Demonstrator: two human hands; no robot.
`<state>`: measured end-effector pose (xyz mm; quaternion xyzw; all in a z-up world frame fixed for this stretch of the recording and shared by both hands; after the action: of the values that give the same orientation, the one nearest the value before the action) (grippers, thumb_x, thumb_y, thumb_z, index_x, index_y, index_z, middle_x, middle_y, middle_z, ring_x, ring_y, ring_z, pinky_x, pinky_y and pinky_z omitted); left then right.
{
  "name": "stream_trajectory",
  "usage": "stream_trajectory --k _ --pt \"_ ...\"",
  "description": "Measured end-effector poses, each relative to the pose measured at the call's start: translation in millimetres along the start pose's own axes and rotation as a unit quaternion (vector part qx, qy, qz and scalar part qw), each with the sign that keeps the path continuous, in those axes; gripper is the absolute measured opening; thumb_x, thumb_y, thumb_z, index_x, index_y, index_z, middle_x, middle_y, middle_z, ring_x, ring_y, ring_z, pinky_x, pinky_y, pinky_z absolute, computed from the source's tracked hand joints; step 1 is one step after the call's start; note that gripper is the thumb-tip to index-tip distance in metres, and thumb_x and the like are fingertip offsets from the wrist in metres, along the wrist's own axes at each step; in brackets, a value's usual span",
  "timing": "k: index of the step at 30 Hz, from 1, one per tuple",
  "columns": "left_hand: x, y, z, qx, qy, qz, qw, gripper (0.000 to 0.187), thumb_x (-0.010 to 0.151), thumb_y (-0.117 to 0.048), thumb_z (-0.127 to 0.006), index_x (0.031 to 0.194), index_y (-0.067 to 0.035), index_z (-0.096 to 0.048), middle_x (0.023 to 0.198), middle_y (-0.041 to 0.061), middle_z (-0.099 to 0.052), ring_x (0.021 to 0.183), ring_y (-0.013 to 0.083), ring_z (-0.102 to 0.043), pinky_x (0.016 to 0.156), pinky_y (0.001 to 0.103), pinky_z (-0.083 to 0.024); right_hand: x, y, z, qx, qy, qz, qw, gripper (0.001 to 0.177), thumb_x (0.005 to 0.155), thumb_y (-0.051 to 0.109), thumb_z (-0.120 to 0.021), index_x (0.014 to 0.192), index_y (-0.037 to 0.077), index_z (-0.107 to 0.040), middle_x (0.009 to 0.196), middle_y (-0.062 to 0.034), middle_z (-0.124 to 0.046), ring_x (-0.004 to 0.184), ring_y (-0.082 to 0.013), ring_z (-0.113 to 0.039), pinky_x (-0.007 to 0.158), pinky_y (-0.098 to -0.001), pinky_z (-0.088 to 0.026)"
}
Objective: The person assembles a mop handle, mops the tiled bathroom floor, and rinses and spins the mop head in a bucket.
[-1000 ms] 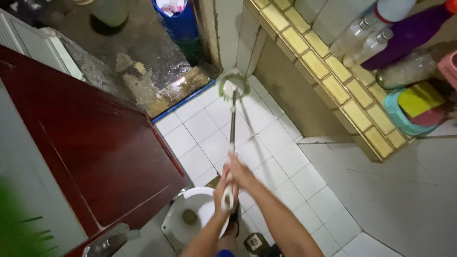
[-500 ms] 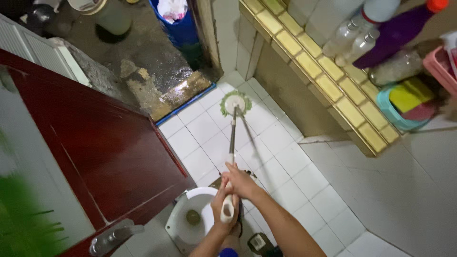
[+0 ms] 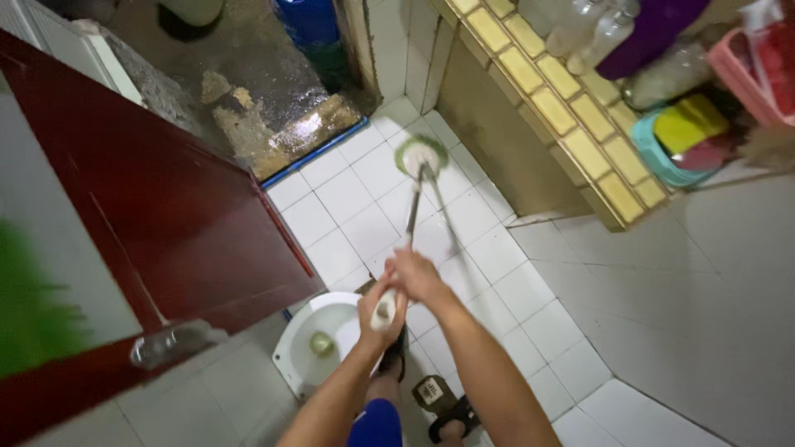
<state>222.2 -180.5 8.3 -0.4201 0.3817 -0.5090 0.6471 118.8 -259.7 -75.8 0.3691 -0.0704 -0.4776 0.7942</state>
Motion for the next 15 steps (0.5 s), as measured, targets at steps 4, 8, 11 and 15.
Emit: stream_trajectory --k 4,8,11,15 --pt "-88 -22 -2 0.032 0.057 0.088 0.994 0.025 0.084 -0.013 -0.071 0.109 -0.009 -0.072 0.095 0.011 -0.078 0.076 0.0164 -0.076 0.069 0.033 -0.06 -97 31 6 0.003 0.08 0.001 0.997 0.027 0.088 0.036 -0.074 0.097 0.011 -0.067 0.107 -0.0176 -0.067 0.1 -0.0381 -0.066 0.088 -0.0484 -0.053" --pt "-140 -55 -24 -0.015 0.136 0.032 0.99 0.016 0.086 -0.012 -0.074 0.101 -0.008 -0.071 0.09 0.012 -0.078 0.082 0.0171 -0.074 0.075 0.032 -0.059 -177 25 19 -0.011 0.131 -0.072 0.989 0.018 0.09 0.031 -0.067 0.088 0.014 -0.07 0.094 -0.0133 -0.071 0.094 -0.0342 -0.071 0.085 -0.0458 -0.055" --pt "-147 -60 -67 0.154 0.242 -0.017 0.958 0.012 0.085 -0.017 -0.077 0.093 -0.011 -0.072 0.082 0.009 -0.072 0.069 0.0106 -0.066 0.07 0.031 -0.055 -219 -5 33 -0.012 0.126 -0.108 0.986 0.015 0.084 0.028 -0.066 0.088 0.015 -0.072 0.091 -0.0133 -0.072 0.091 -0.035 -0.071 0.083 -0.0457 -0.056" --pt "-157 -54 -123 -0.067 0.25 0.02 0.966 0.01 0.09 -0.018 -0.073 0.09 -0.008 -0.072 0.072 -0.001 -0.067 0.069 0.0067 -0.059 0.062 0.027 -0.053 -261 -45 49 -0.057 0.066 -0.117 0.989 0.022 0.083 0.029 -0.064 0.097 0.017 -0.076 0.1 -0.0182 -0.073 0.094 -0.0406 -0.071 0.085 -0.0497 -0.057"
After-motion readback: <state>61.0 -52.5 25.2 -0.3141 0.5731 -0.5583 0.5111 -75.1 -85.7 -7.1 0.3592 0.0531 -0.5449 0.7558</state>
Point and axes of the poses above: each hand's wrist, its own x-axis towards the middle knuckle, its own z-axis out of the back of the hand, y = z × x, the point moved 5 cm from there along x, towards the middle knuckle
